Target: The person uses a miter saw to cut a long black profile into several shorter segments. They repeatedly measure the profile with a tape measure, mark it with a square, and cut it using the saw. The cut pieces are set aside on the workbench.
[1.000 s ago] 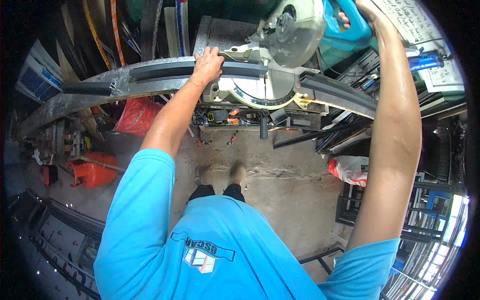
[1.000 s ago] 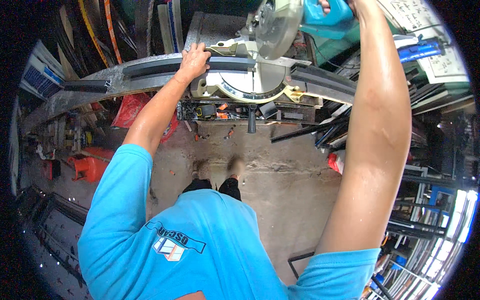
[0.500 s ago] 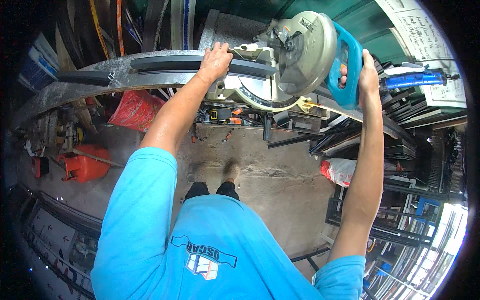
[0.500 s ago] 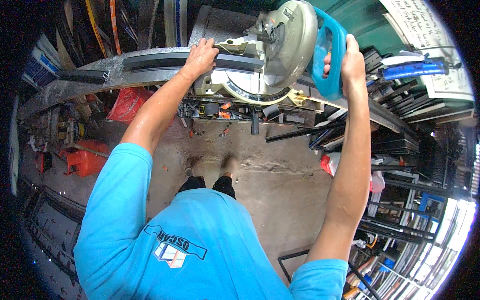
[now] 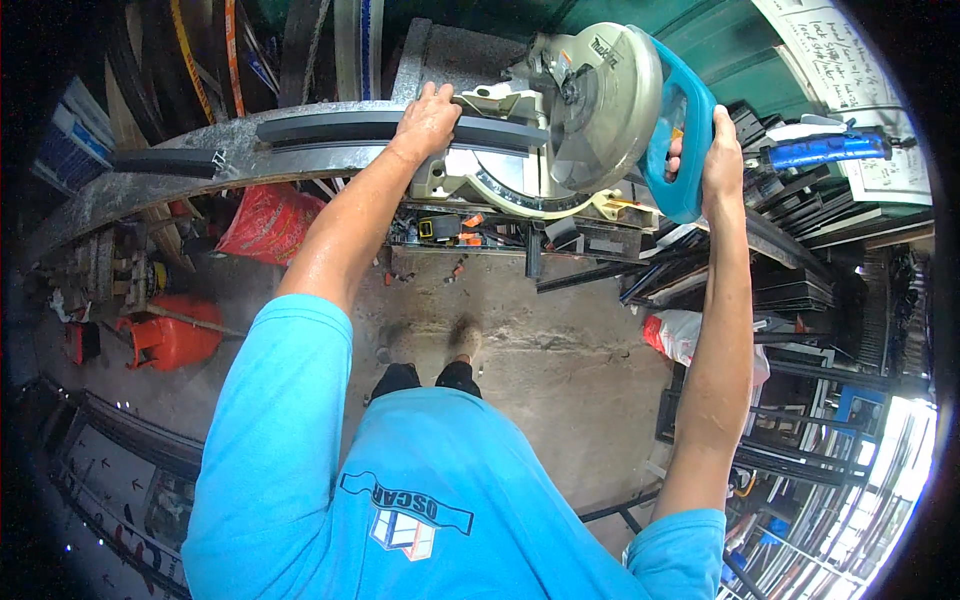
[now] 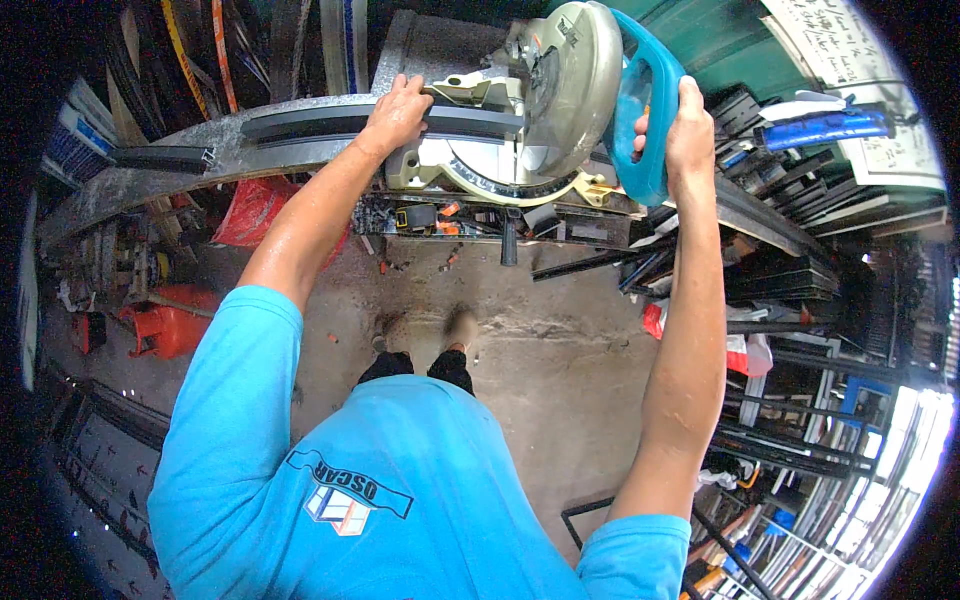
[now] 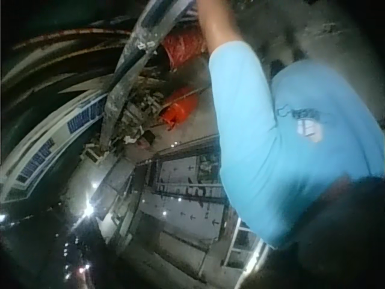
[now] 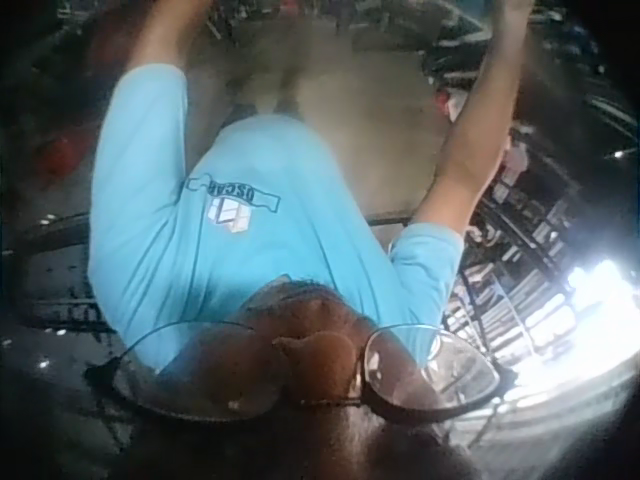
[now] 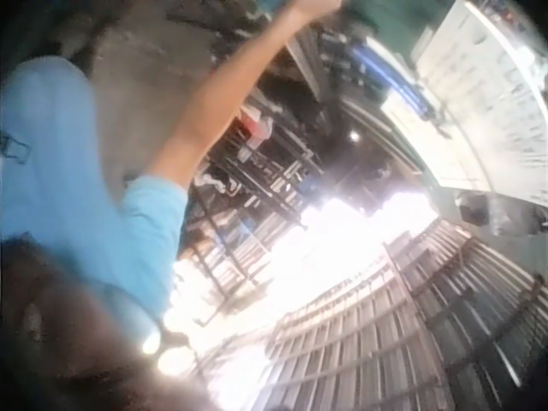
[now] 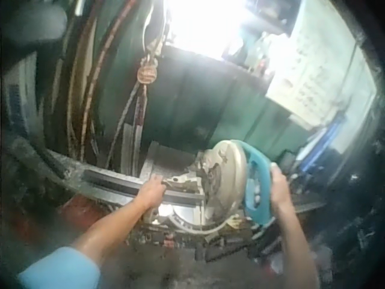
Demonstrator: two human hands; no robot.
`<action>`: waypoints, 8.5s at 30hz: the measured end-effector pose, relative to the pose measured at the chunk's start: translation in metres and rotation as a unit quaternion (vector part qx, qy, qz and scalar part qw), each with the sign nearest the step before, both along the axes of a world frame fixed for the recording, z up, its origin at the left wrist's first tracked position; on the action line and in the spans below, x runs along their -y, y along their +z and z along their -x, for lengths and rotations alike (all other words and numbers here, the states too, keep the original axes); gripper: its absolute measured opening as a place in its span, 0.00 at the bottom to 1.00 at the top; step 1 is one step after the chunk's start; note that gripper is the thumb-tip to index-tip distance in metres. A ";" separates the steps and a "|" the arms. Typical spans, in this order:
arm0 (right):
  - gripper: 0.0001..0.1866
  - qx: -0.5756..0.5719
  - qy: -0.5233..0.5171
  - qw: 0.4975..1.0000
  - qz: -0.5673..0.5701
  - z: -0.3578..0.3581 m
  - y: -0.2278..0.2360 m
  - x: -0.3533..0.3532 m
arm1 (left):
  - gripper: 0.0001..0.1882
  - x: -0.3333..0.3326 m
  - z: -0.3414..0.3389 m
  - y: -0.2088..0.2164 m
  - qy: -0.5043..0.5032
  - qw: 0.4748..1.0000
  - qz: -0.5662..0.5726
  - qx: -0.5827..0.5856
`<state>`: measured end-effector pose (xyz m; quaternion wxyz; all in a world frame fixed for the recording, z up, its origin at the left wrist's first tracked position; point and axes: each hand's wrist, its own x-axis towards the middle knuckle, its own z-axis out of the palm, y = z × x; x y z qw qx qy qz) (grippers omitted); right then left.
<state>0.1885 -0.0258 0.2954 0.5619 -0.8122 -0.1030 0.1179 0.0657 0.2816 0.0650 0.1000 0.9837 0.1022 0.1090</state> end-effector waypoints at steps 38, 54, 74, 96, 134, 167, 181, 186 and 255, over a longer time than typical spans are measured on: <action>0.36 0.028 0.007 0.999 0.016 0.002 -0.010 0.006 | 0.16 -0.001 -0.002 -0.005 0.003 1.000 -0.010 0.007; 0.37 0.038 0.004 0.999 0.018 0.004 -0.012 0.006 | 0.18 0.003 -0.003 -0.001 0.022 0.996 -0.082 -0.024; 0.31 0.046 0.005 0.999 0.006 0.013 -0.022 0.010 | 0.09 0.003 -0.003 -0.009 0.027 0.994 -0.104 0.029; 0.31 0.053 0.005 0.999 0.003 0.013 -0.028 0.011 | 0.12 0.004 -0.002 -0.002 0.034 0.994 -0.101 -0.001; 0.51 0.069 0.000 0.996 0.058 -0.020 -0.003 -0.002 | 0.19 -0.052 0.088 0.059 -0.088 0.981 0.168 0.026; 0.50 0.053 -0.012 0.996 0.071 -0.015 0.002 -0.004 | 0.18 -0.051 0.128 0.093 -0.119 0.887 0.443 0.051; 0.49 0.052 -0.014 0.996 0.068 -0.001 0.014 -0.008 | 0.20 -0.044 0.120 0.129 -0.107 0.876 0.446 0.151; 0.49 0.046 -0.023 0.995 0.083 -0.006 0.011 -0.005 | 0.24 -0.038 0.113 0.145 -0.122 0.850 0.489 0.157; 0.40 0.181 -0.026 0.973 0.139 -0.065 0.049 -0.031 | 0.13 -0.126 0.110 -0.015 0.370 0.352 0.793 0.332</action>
